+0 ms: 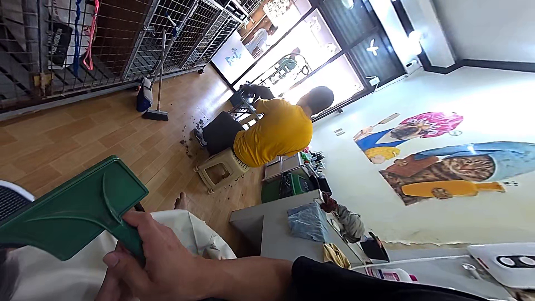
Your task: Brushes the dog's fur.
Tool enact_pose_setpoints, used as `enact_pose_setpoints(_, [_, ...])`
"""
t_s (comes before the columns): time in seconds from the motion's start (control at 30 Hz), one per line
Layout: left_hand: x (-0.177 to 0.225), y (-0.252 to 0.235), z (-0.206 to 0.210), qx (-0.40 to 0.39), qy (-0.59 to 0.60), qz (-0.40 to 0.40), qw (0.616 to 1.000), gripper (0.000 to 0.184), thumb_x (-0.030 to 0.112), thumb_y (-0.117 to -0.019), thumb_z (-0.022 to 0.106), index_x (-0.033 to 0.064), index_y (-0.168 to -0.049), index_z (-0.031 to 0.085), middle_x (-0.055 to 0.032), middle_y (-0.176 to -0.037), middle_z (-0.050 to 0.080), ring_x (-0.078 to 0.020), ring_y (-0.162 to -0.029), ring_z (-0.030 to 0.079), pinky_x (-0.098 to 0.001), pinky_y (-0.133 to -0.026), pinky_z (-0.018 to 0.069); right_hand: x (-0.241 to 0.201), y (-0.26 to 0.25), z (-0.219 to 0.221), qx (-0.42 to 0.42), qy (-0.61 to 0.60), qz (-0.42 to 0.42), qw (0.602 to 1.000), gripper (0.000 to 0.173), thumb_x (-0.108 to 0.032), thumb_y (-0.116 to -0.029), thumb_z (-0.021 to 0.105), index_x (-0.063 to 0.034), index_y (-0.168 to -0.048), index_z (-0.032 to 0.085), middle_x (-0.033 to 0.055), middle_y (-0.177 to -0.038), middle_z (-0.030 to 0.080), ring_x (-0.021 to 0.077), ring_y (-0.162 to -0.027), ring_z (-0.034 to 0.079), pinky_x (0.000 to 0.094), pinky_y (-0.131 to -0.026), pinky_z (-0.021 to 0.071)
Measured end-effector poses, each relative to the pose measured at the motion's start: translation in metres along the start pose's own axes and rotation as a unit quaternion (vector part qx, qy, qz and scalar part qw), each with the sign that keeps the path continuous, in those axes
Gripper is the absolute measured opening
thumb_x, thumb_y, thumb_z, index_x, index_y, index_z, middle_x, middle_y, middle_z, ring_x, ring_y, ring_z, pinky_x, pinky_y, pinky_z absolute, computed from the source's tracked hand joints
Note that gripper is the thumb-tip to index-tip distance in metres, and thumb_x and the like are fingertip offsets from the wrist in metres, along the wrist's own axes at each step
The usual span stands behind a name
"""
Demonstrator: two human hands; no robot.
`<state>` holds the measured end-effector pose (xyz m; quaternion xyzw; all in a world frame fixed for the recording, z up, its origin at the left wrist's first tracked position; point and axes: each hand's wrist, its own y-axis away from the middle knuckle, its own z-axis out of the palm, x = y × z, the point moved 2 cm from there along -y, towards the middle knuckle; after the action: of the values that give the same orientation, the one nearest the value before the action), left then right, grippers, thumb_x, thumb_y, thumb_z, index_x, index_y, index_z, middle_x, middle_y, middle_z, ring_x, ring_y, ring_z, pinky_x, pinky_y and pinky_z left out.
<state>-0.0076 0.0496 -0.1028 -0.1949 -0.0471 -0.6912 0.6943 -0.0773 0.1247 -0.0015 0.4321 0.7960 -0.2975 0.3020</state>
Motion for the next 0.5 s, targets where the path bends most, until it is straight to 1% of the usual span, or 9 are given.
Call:
enact_pose_setpoints(0.07, [-0.005, 0.006, -0.014, -0.018, 0.008, 0.012, 1.000, 0.053, 0.019, -0.0945, 0.069, 0.0187, -0.145, 0.055, -0.0016, -0.144, 0.060, -0.0141, -0.133, 0.056, -0.0320, -0.111, 0.0467, -0.003, 0.000, 0.001, 0.004, 0.002, -0.011, 1.000, 0.043, -0.013, -0.0998, 0.061, 0.0163, -0.129, 0.050, 0.0200, -0.101, 0.064, 0.0187, -0.080, 0.063, 0.0335, -0.071, 0.0564])
enact_pose_setpoints(0.13, [0.000, 0.004, -0.008, -0.020, 0.002, 0.013, 1.000, 0.052, 0.018, -0.0941, 0.070, 0.0189, -0.145, 0.057, -0.0011, -0.144, 0.061, -0.0128, -0.132, 0.057, -0.0305, -0.110, 0.0470, -0.006, 0.000, 0.001, 0.007, 0.002, -0.011, 1.000, 0.043, -0.013, -0.0995, 0.062, 0.0162, -0.128, 0.050, 0.0199, -0.100, 0.064, 0.0188, -0.079, 0.064, 0.0337, -0.069, 0.0564])
enact_pose_setpoints(0.2, [0.000, 0.006, -0.009, -0.027, 0.003, 0.016, 1.000, 0.054, 0.017, -0.0948, 0.069, 0.0182, -0.147, 0.054, -0.0018, -0.145, 0.059, -0.0136, -0.133, 0.056, -0.0310, -0.111, 0.0467, -0.008, 0.000, 0.000, 0.012, 0.001, -0.010, 1.000, 0.043, -0.013, -0.0994, 0.063, 0.0162, -0.128, 0.050, 0.0192, -0.098, 0.065, 0.0183, -0.078, 0.063, 0.0330, -0.069, 0.0564])
enact_pose_setpoints(0.27, [-0.002, 0.007, -0.009, -0.036, -0.007, 0.021, 0.999, 0.057, 0.017, -0.0964, 0.068, 0.0198, -0.150, 0.049, -0.0002, -0.148, 0.056, -0.0127, -0.134, 0.055, -0.0300, -0.111, 0.0458, -0.008, 0.000, -0.002, 0.013, -0.002, -0.013, 1.000, 0.044, -0.013, -0.0987, 0.063, 0.0171, -0.128, 0.050, 0.0198, -0.099, 0.065, 0.0181, -0.079, 0.064, 0.0330, -0.072, 0.0571])
enact_pose_setpoints(0.3, [-0.003, 0.007, -0.008, -0.034, -0.010, 0.022, 0.999, 0.058, 0.017, -0.0961, 0.068, 0.0196, -0.151, 0.048, 0.0000, -0.148, 0.057, -0.0123, -0.132, 0.056, -0.0296, -0.110, 0.0465, -0.008, 0.000, -0.002, 0.013, -0.004, -0.016, 1.000, 0.044, -0.013, -0.0986, 0.063, 0.0173, -0.128, 0.049, 0.0198, -0.098, 0.065, 0.0180, -0.080, 0.063, 0.0328, -0.073, 0.0571])
enact_pose_setpoints(0.4, [0.002, 0.005, -0.001, -0.023, -0.015, 0.011, 1.000, 0.059, 0.015, -0.0938, 0.070, 0.0191, -0.150, 0.050, 0.0012, -0.145, 0.060, -0.0098, -0.130, 0.058, -0.0275, -0.108, 0.0479, -0.006, 0.002, -0.001, 0.024, 0.004, -0.027, 0.999, 0.044, -0.014, -0.0989, 0.063, 0.0163, -0.127, 0.050, 0.0186, -0.096, 0.064, 0.0168, -0.077, 0.063, 0.0312, -0.070, 0.0566])
enact_pose_setpoints(0.47, [-0.001, 0.008, -0.008, -0.036, -0.018, 0.010, 0.999, 0.061, 0.014, -0.0951, 0.068, 0.0200, -0.152, 0.047, 0.0019, -0.149, 0.055, -0.0094, -0.134, 0.053, -0.0274, -0.112, 0.0444, -0.004, 0.003, 0.000, 0.030, 0.009, -0.033, 0.999, 0.044, -0.015, -0.0987, 0.064, 0.0160, -0.126, 0.050, 0.0177, -0.095, 0.064, 0.0159, -0.075, 0.061, 0.0302, -0.068, 0.0556])
enact_pose_setpoints(0.5, [-0.003, 0.010, -0.011, -0.032, -0.014, 0.010, 0.999, 0.060, 0.014, -0.0943, 0.068, 0.0201, -0.151, 0.049, 0.0018, -0.149, 0.056, -0.0099, -0.134, 0.053, -0.0281, -0.112, 0.0441, -0.003, 0.004, 0.000, 0.033, 0.011, -0.035, 0.999, 0.044, -0.015, -0.0987, 0.064, 0.0157, -0.126, 0.050, 0.0176, -0.095, 0.064, 0.0157, -0.076, 0.061, 0.0299, -0.068, 0.0557])
